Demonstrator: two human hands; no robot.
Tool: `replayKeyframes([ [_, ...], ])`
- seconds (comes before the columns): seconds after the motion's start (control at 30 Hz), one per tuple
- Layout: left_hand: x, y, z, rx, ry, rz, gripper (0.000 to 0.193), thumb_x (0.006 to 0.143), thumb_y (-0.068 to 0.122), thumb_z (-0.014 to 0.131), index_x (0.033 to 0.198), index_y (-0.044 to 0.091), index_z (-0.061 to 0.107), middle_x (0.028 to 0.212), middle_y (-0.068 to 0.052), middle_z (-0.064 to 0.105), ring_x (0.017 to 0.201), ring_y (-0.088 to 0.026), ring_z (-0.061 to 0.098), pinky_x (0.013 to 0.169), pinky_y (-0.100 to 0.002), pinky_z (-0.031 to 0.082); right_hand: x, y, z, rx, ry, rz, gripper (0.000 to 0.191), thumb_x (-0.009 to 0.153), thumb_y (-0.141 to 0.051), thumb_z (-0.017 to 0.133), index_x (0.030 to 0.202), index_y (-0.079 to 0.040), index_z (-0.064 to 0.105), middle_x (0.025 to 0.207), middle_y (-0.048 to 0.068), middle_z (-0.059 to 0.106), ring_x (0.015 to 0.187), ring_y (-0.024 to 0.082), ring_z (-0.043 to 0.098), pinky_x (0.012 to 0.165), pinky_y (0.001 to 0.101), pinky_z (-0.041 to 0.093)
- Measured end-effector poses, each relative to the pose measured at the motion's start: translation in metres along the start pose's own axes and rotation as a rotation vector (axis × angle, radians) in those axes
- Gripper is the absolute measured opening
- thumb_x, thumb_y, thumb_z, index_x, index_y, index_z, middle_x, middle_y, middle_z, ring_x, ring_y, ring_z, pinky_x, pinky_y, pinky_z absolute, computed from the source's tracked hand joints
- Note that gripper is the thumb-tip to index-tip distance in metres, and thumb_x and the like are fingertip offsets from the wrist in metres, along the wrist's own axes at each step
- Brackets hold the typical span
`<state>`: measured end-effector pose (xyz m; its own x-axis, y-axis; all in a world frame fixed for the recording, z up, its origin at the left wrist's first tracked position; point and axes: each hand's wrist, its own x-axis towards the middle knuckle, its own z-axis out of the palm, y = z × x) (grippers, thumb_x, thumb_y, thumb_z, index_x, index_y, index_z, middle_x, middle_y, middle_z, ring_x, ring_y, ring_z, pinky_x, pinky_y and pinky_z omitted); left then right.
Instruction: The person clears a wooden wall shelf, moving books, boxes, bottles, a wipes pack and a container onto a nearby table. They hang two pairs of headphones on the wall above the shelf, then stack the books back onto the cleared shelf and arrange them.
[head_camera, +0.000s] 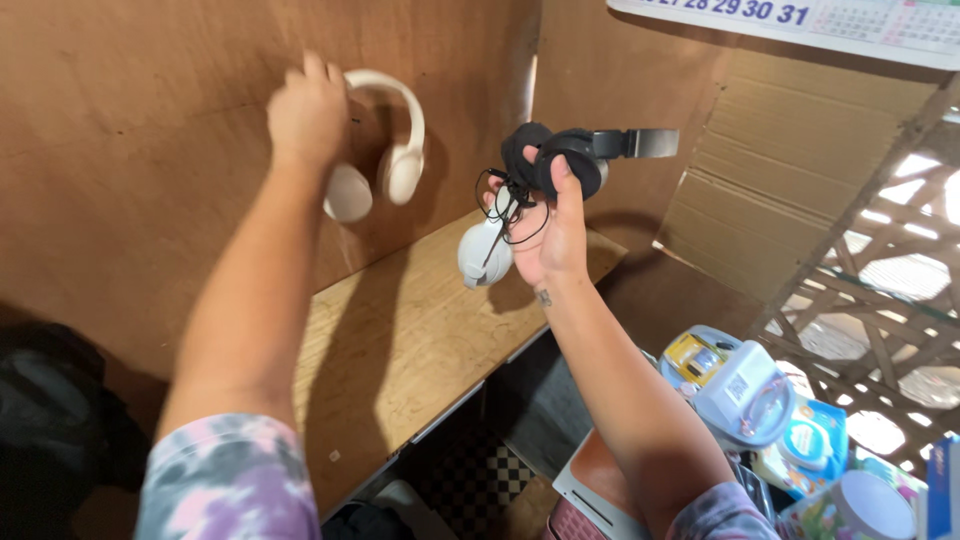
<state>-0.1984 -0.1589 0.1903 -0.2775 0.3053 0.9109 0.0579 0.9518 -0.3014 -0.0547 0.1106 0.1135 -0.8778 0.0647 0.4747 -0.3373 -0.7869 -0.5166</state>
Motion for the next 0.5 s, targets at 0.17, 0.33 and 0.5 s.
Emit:
replayKeyframes([
  [0.17,0.022,0.004,-0.029,-0.017,0.030,-0.027,0.016,0.099,0.021,0.065,0.099,0.006,0.071,0.112,-0.013,0.064,0.086,-0.030,0.068,0.052,-0.040,0.057,-0.005,-0.005,0.005,-0.102,0.057,0.036,0.052,0.092,-0.049,0.067,0.127,-0.011,0.062,0.105,0.017,0.068,0.091,0.028,0.067,0.085,0.0407,0.057],
  [0.33,-0.006,0.052,-0.083,-0.114,-0.159,0.047,0.017,0.087,0.012,0.066,0.100,0.005,0.074,0.106,-0.016,0.067,0.085,-0.031,0.070,0.056,-0.041,0.058,-0.026,-0.017,0.016,-0.364,0.065,-0.043,0.048,0.089,-0.040,0.075,0.123,-0.007,0.067,0.116,0.006,0.072,0.090,0.017,0.068,0.079,0.0378,0.059],
  [0.5,-0.027,0.090,-0.150,-0.248,-0.221,0.154,0.010,0.090,0.013,0.067,0.093,0.006,0.074,0.093,-0.016,0.068,0.078,-0.033,0.071,0.061,-0.042,0.057,-0.059,-0.075,0.032,-0.647,-0.024,0.112,0.045,0.090,-0.038,0.077,0.118,-0.002,0.073,0.105,0.007,0.076,0.085,0.014,0.067,0.074,0.0332,0.056],
])
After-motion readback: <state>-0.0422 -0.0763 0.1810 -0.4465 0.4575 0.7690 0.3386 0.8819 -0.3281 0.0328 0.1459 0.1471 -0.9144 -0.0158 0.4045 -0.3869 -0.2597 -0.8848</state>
